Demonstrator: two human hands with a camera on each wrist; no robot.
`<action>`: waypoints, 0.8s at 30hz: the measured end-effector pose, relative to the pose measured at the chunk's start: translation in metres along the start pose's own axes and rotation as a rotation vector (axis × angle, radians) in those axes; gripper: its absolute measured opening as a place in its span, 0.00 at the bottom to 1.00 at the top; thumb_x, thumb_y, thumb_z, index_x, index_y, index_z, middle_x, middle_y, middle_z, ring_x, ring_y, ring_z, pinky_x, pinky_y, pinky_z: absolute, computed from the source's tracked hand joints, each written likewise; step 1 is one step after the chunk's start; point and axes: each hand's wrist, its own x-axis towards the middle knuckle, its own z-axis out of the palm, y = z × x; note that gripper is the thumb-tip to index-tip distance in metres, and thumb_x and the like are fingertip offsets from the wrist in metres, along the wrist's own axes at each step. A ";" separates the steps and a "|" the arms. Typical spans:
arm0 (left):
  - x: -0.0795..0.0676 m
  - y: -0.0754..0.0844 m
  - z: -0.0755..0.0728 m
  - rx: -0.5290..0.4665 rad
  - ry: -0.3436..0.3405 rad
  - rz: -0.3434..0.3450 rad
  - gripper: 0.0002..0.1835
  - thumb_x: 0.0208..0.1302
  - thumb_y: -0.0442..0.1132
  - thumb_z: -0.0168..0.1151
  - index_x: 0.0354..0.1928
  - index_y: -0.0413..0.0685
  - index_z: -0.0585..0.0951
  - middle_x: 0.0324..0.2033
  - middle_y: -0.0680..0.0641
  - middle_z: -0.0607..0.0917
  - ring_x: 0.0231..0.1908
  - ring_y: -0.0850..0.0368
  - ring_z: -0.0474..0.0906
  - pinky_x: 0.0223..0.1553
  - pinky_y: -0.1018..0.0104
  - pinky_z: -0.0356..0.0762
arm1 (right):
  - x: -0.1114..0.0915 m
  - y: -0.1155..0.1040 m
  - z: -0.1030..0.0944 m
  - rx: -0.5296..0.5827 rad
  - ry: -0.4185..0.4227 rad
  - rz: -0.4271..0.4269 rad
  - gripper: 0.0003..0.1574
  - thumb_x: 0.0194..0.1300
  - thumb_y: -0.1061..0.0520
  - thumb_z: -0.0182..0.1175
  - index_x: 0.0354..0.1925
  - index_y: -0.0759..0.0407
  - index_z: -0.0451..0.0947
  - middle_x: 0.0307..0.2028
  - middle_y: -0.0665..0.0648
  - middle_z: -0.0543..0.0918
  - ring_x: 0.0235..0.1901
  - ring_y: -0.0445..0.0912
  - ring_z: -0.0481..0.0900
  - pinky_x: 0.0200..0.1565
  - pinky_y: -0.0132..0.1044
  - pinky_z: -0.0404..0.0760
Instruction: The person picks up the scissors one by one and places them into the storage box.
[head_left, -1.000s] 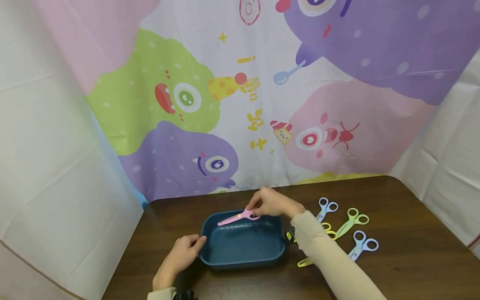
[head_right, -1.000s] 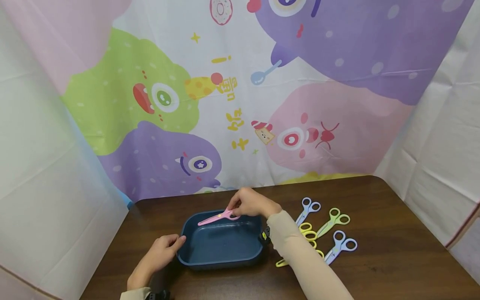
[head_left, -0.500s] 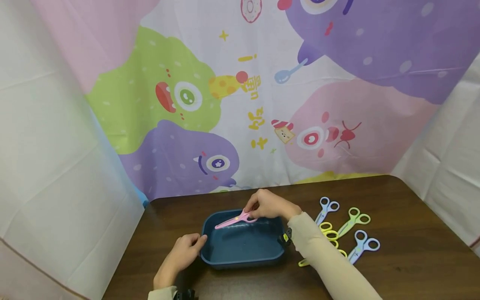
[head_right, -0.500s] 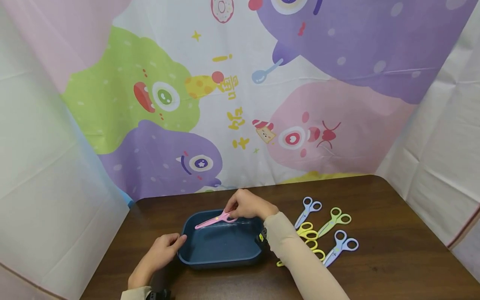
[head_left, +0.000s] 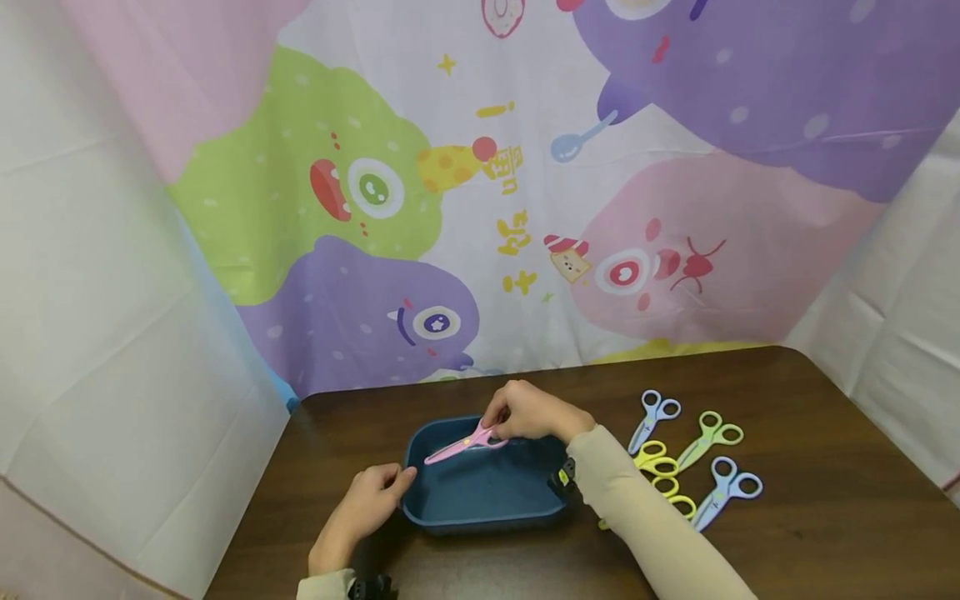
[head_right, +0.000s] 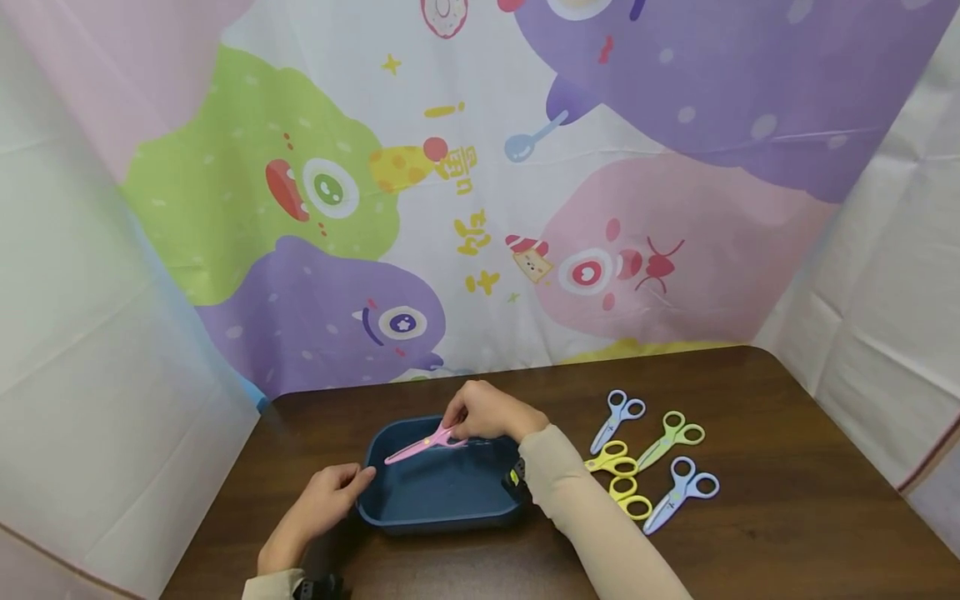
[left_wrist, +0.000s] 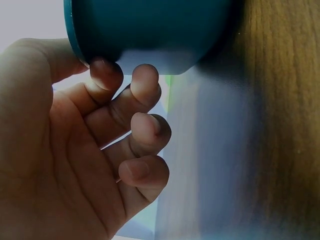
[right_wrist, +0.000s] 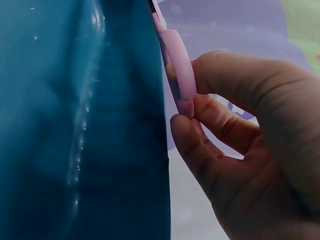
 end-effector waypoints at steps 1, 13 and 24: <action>0.000 0.000 0.000 0.002 0.001 0.004 0.23 0.76 0.51 0.58 0.21 0.49 0.74 0.17 0.55 0.74 0.21 0.62 0.68 0.27 0.69 0.64 | 0.001 0.000 0.001 0.000 -0.002 -0.001 0.09 0.62 0.64 0.71 0.42 0.56 0.91 0.39 0.50 0.90 0.36 0.39 0.81 0.41 0.31 0.83; 0.001 0.002 0.000 -0.006 0.006 0.025 0.23 0.76 0.50 0.59 0.21 0.49 0.74 0.17 0.55 0.74 0.20 0.63 0.67 0.26 0.70 0.62 | 0.005 -0.002 0.007 -0.007 -0.002 -0.017 0.09 0.61 0.65 0.70 0.41 0.56 0.91 0.38 0.50 0.90 0.35 0.38 0.80 0.39 0.30 0.82; -0.002 0.000 0.000 -0.032 -0.005 0.019 0.24 0.77 0.49 0.58 0.21 0.47 0.73 0.16 0.55 0.73 0.18 0.63 0.66 0.25 0.69 0.62 | 0.009 -0.002 0.015 -0.035 -0.007 -0.046 0.09 0.59 0.66 0.72 0.39 0.57 0.91 0.36 0.50 0.89 0.36 0.37 0.80 0.39 0.30 0.81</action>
